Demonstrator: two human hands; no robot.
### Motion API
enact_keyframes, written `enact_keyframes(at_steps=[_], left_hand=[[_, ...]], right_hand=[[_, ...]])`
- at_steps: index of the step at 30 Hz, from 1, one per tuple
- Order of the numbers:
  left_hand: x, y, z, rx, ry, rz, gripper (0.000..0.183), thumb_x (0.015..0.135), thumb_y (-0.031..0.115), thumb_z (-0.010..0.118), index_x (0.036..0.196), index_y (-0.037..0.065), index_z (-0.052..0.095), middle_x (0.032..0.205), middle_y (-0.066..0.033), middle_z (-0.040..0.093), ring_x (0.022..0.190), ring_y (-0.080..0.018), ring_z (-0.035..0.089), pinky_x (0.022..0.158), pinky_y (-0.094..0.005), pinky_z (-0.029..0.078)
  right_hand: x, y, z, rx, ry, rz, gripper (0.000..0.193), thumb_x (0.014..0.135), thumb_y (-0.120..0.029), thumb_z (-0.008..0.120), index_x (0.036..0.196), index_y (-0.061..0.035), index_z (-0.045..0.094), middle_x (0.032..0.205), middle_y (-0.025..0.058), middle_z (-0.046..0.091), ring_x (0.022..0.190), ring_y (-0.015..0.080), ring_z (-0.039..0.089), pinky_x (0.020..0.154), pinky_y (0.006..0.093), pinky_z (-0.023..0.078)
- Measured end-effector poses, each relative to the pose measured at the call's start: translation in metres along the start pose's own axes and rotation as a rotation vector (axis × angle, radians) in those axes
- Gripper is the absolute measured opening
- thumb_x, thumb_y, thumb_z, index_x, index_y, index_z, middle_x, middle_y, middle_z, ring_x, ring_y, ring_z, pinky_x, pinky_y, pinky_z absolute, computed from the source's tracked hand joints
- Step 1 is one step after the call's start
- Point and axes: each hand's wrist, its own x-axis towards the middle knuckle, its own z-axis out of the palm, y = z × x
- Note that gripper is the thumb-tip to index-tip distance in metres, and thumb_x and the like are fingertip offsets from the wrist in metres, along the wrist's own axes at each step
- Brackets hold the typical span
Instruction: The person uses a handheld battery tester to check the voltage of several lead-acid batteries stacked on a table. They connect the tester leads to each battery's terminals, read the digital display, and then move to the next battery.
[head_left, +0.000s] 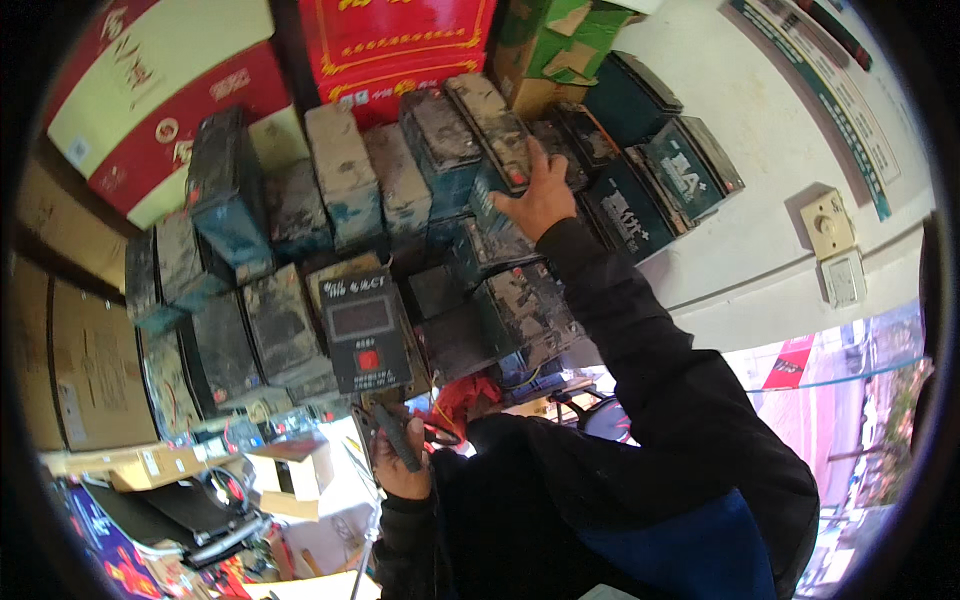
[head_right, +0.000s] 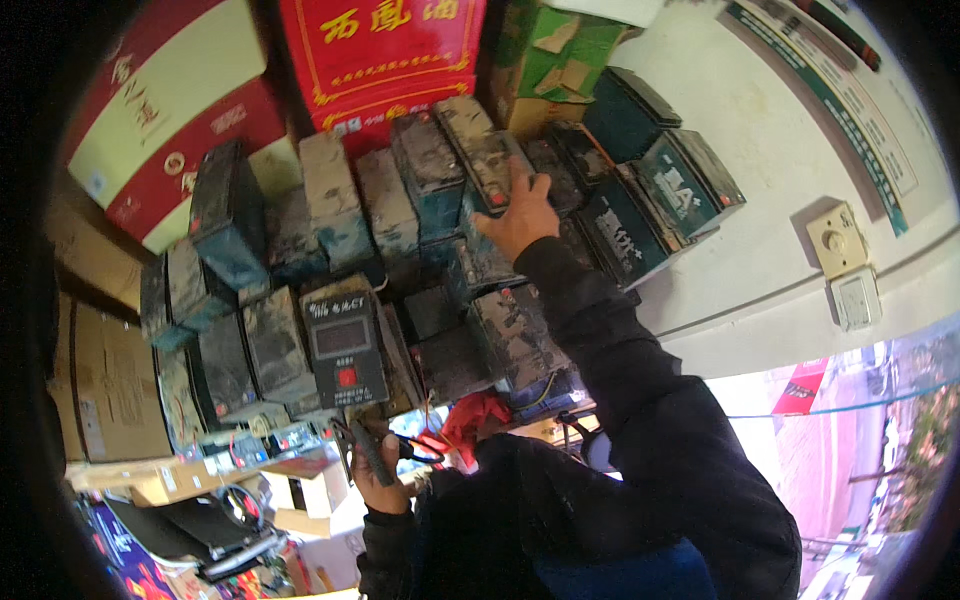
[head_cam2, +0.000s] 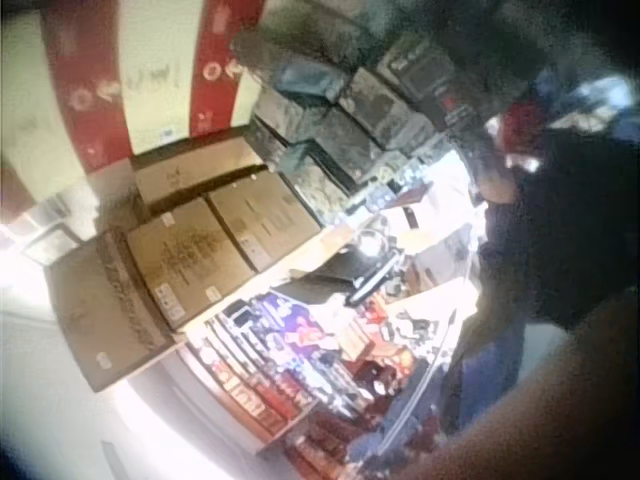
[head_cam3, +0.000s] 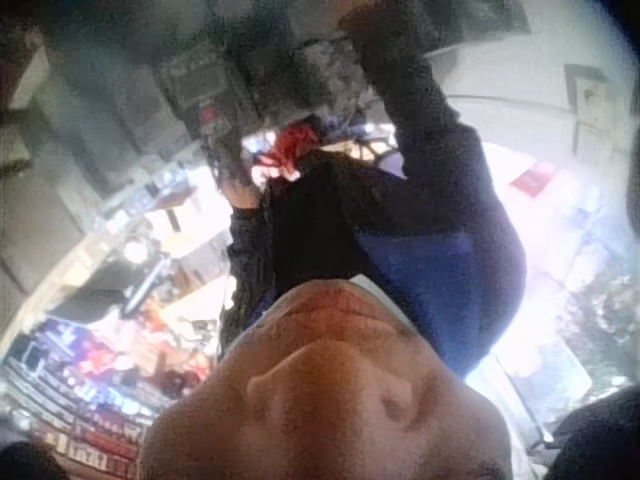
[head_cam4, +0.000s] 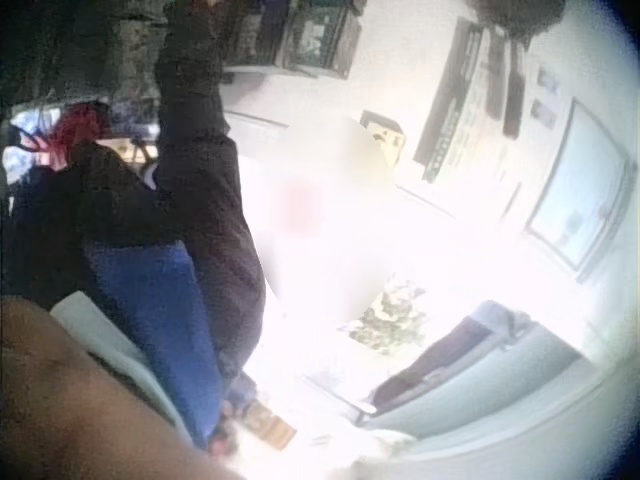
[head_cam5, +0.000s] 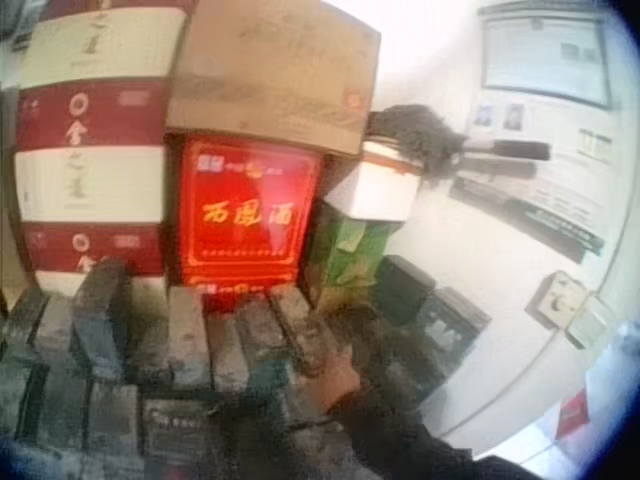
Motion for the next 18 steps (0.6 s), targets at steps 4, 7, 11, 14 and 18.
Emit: enact_keyframes(at_steps=[4, 7, 11, 14, 18], left_hand=[[0.003, -0.002, -0.001, -0.049, -0.019, -0.034, 0.025, 0.097, 0.019, 0.071, 0.113, 0.001, 0.068, 0.099, -0.0051, 0.068, 0.09, -0.0145, 0.062, 0.08, -0.0305, 0.05], [0.003, -0.01, -0.003, 0.005, -0.004, -0.021, 0.024, 0.096, 0.017, 0.072, 0.113, 0.001, 0.068, 0.1, -0.0047, 0.068, 0.091, -0.0137, 0.062, 0.081, -0.0302, 0.049], [0.006, -0.017, -0.003, 0.018, 0.026, -0.049, 0.024, 0.094, 0.015, 0.071, 0.113, 0.0, 0.068, 0.101, -0.0051, 0.067, 0.091, -0.015, 0.061, 0.082, -0.0308, 0.05], [0.007, -0.016, -0.003, 0.057, 0.05, -0.108, 0.023, 0.094, 0.012, 0.07, 0.112, -0.002, 0.067, 0.102, -0.0063, 0.067, 0.091, -0.0172, 0.062, 0.082, -0.0327, 0.051], [0.006, -0.012, -0.006, 0.134, 0.008, -0.079, 0.023, 0.096, 0.013, 0.07, 0.114, -0.001, 0.066, 0.104, -0.0063, 0.066, 0.092, -0.0155, 0.062, 0.082, -0.0305, 0.052]], right_hand=[[0.007, 0.019, 0.006, -0.02, 0.003, -0.059, 0.107, 0.075, -0.041, 0.089, 0.162, -0.021, 0.03, 0.129, 0.0243, 0.042, 0.093, 0.0463, 0.063, 0.083, 0.0515, 0.056], [0.021, 0.031, -0.011, 0.026, -0.156, -0.034, 0.103, 0.082, -0.042, 0.085, 0.164, -0.0266, 0.023, 0.153, 0.0307, 0.027, 0.1, 0.0512, 0.064, 0.085, 0.0582, 0.058], [0.026, 0.029, -0.015, -0.042, -0.129, -0.087, 0.109, 0.077, -0.046, 0.087, 0.164, -0.0275, 0.024, 0.149, 0.0308, 0.034, 0.095, 0.0508, 0.065, 0.085, 0.058, 0.058], [0.028, 0.028, -0.016, -0.126, -0.19, -0.083, 0.107, 0.08, -0.046, 0.085, 0.165, -0.0282, 0.022, 0.15, 0.0323, 0.034, 0.094, 0.0499, 0.066, 0.084, 0.0574, 0.058], [0.028, 0.03, -0.018, -0.088, -0.231, -0.091, 0.101, 0.085, -0.049, 0.079, 0.165, -0.0289, 0.021, 0.152, 0.0318, 0.033, 0.094, 0.0468, 0.067, 0.086, 0.056, 0.059]])
